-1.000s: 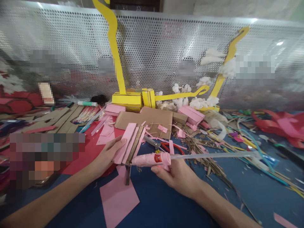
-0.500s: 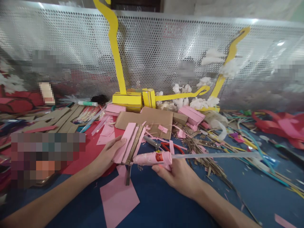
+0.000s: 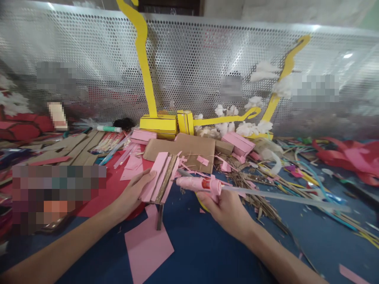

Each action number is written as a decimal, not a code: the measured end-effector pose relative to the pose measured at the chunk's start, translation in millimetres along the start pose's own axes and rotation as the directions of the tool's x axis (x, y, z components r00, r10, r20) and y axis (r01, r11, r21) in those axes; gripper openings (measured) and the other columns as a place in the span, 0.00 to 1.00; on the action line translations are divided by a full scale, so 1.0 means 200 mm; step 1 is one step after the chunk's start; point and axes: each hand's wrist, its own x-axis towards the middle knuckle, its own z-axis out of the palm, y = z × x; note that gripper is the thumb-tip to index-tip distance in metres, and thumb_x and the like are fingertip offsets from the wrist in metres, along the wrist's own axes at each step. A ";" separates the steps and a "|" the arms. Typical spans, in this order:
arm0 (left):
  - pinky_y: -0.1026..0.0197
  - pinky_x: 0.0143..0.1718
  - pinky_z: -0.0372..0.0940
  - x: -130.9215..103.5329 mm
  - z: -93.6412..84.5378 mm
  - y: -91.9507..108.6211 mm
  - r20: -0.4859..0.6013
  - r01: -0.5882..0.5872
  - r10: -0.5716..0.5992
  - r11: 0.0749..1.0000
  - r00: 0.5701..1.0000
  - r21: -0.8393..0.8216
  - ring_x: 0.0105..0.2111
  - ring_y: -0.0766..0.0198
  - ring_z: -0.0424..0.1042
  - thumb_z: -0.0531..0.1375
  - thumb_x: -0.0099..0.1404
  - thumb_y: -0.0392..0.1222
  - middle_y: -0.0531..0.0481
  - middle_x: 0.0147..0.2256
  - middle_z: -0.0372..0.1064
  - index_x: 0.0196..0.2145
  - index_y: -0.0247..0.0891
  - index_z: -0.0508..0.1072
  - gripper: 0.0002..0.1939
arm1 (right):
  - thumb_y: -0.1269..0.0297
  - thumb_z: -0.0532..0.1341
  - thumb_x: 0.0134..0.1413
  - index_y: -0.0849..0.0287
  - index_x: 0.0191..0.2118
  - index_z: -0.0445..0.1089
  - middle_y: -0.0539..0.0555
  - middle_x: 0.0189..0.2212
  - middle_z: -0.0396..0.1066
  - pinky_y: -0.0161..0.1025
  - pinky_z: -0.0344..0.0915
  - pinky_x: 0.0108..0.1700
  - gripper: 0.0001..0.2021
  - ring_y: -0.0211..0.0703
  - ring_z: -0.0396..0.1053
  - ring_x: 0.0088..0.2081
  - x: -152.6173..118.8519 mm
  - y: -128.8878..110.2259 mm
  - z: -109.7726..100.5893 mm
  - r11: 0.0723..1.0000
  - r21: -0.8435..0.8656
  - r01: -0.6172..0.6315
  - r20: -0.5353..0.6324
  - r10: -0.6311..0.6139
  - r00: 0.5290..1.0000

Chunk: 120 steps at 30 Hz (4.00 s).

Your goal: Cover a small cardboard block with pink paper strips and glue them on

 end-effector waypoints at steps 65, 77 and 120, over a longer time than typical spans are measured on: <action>0.60 0.34 0.75 0.00 0.00 0.01 0.073 -0.082 0.085 0.995 0.994 -0.049 0.33 0.57 0.81 0.72 0.56 0.51 0.43 0.38 0.81 0.43 0.33 0.76 0.22 | 0.62 0.55 0.70 0.58 0.48 0.74 0.60 0.47 0.77 0.44 0.67 0.50 0.12 0.52 0.75 0.48 0.13 0.06 -0.28 0.900 -0.424 -0.104 0.254 0.228 0.940; 0.56 0.40 0.75 0.02 -0.02 -0.01 0.136 -0.093 0.097 0.995 0.986 -0.034 0.40 0.51 0.81 0.72 0.56 0.54 0.40 0.44 0.81 0.48 0.35 0.76 0.27 | 0.59 0.64 0.66 0.62 0.52 0.72 0.59 0.50 0.74 0.50 0.74 0.48 0.15 0.50 0.74 0.47 0.32 0.28 -0.17 0.922 -0.359 -0.146 0.435 0.303 0.848; 0.59 0.19 0.72 -0.03 0.01 0.06 0.251 0.119 -0.095 0.990 0.963 -0.082 0.26 0.54 0.78 0.68 0.62 0.51 0.44 0.31 0.77 0.48 0.37 0.72 0.21 | 0.55 0.71 0.56 0.59 0.35 0.73 0.52 0.30 0.75 0.38 0.71 0.35 0.12 0.39 0.72 0.31 0.57 -0.18 0.04 0.848 0.530 0.007 0.102 -0.072 0.992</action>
